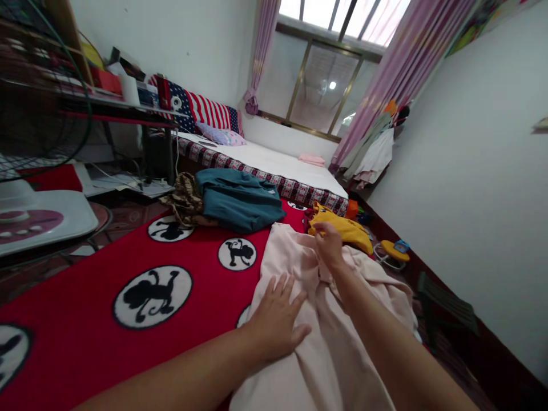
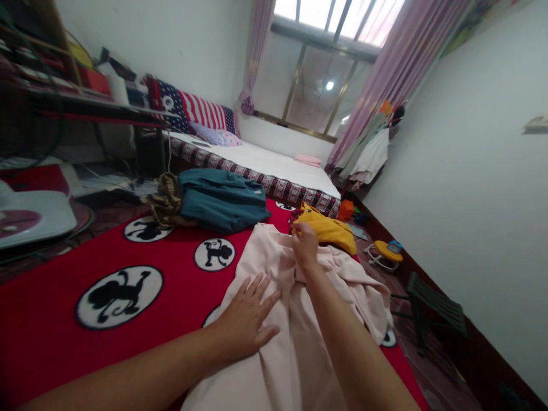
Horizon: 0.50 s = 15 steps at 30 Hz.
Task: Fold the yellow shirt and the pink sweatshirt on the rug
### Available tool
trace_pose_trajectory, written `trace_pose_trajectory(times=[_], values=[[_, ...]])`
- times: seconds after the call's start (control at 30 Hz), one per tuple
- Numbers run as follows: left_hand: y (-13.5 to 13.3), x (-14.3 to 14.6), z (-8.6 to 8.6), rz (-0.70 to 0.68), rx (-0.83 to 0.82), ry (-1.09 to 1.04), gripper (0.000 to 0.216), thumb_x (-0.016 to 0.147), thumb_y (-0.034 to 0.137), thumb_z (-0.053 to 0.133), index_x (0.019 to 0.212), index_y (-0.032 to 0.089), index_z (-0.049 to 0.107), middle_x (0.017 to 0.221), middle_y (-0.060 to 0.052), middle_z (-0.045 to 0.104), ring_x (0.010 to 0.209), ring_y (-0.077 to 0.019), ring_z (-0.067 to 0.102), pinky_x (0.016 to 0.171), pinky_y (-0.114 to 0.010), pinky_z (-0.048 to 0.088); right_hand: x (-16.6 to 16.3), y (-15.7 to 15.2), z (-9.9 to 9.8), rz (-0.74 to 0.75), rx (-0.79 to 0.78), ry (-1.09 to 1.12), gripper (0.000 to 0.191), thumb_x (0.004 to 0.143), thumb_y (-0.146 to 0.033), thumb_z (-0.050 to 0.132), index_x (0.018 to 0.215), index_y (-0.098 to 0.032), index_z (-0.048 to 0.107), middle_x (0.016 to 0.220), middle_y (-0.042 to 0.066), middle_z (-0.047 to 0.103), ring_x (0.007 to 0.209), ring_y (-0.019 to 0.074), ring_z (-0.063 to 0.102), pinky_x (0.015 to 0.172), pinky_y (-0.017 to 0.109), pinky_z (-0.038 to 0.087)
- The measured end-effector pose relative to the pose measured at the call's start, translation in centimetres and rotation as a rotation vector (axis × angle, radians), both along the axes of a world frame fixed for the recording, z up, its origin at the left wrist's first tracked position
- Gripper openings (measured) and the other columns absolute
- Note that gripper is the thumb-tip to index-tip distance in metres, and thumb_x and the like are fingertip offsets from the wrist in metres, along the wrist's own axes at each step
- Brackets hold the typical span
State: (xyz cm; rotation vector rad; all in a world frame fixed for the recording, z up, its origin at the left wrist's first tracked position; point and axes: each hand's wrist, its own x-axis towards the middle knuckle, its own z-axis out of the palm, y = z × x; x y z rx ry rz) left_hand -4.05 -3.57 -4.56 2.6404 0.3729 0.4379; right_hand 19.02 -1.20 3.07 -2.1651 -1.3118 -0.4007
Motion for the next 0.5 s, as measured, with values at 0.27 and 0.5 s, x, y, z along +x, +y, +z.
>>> trace_pose_trajectory(times=[0.27, 0.5], values=[[0.2, -0.2, -0.4, -0.021, -0.08, -0.029, 0.072, 0.087, 0.062, 0.047, 0.146, 0.021, 0.04, 0.159, -0.018, 0.013, 0.147, -0.0346, 0.001, 0.118, -0.057, 0.006, -1.6, 6.3, -3.2, 0.012, -0.221, 0.007, 0.024, 0.079, -0.025, 0.061, 0.099, -0.018, 0.071, 0.094, 0.011, 0.073, 0.089, 0.0252, 0.066, 0.077, 0.032, 0.047], [-0.3, 0.0, -0.1, 0.07, -0.097, -0.112, 0.069, 0.084, 0.054, 0.055, 0.146, 0.027, 0.039, 0.162, -0.009, -0.003, 0.148, -0.0313, -0.005, 0.12, -0.054, 0.001, 0.0, 7.0, -1.0, 0.013, 0.376, -0.077, 0.033, 0.093, -0.041, 0.045, 0.093, -0.018, 0.069, 0.091, 0.007, 0.065, 0.088, 0.018, 0.059, 0.08, 0.026, 0.044]])
